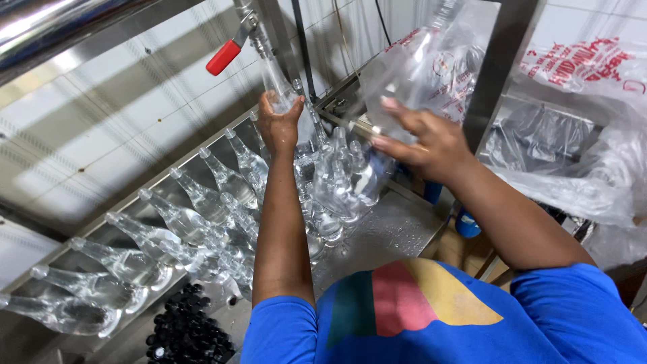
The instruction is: The person repeatedly picks up clear plastic bottles from a bag and fills them with water from a tap. The filled bottles are then placed on a metal tray next to the tap.
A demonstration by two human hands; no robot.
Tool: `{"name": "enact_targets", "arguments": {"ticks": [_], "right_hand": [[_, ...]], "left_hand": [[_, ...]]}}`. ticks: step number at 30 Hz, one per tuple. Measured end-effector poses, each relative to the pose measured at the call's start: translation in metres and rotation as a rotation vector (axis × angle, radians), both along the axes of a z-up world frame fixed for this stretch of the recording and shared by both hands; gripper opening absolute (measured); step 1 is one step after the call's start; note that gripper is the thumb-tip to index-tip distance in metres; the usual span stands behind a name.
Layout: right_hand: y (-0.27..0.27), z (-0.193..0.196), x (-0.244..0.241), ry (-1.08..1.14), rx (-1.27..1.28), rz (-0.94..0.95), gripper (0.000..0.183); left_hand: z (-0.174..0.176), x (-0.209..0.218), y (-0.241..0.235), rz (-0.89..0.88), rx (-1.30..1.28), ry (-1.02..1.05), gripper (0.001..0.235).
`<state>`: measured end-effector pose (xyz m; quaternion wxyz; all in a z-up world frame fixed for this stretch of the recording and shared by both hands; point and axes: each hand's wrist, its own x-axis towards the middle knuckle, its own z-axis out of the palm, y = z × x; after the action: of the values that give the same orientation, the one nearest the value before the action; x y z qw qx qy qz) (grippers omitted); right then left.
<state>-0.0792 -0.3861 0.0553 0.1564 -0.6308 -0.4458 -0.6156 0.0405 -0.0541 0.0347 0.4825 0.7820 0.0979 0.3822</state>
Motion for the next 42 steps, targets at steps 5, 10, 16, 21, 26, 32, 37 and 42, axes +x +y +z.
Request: {"name": "enact_targets", "arguments": {"ticks": [5,10,16,21,26,32,37,42], "right_hand": [[0.063,0.03,0.029,-0.006,-0.317,-0.043,0.059],[0.088,0.018,0.049,0.185,-0.324,0.013,0.055],[0.103,0.014,0.053,0.539,-0.362,0.449,0.074],[0.109,0.015,0.042,0.8,-0.315,0.699,0.06],[0.115,-0.012,0.044,1.311,-0.007,0.943,0.147],[0.095,-0.024,0.095,1.489,-0.039,0.88,0.142],[0.088,-0.009,0.11,1.375,0.127,0.727,0.158],[0.093,-0.023,0.138,1.306,0.109,0.487,0.153]], "left_hand": [[0.002,-0.002,-0.003,0.023,0.057,-0.025,0.082],[-0.002,0.004,-0.006,0.047,0.033,-0.038,0.081],[-0.024,0.027,0.004,-0.04,0.026,-0.129,0.075],[-0.026,0.029,0.002,0.003,0.033,-0.154,0.073],[-0.008,0.015,-0.007,0.076,-0.012,-0.074,0.069],[0.001,0.012,-0.012,0.129,-0.017,0.058,0.085],[0.001,0.006,-0.006,0.033,-0.127,0.087,0.091],[0.002,-0.001,-0.004,0.03,-0.142,0.081,0.088]]}}
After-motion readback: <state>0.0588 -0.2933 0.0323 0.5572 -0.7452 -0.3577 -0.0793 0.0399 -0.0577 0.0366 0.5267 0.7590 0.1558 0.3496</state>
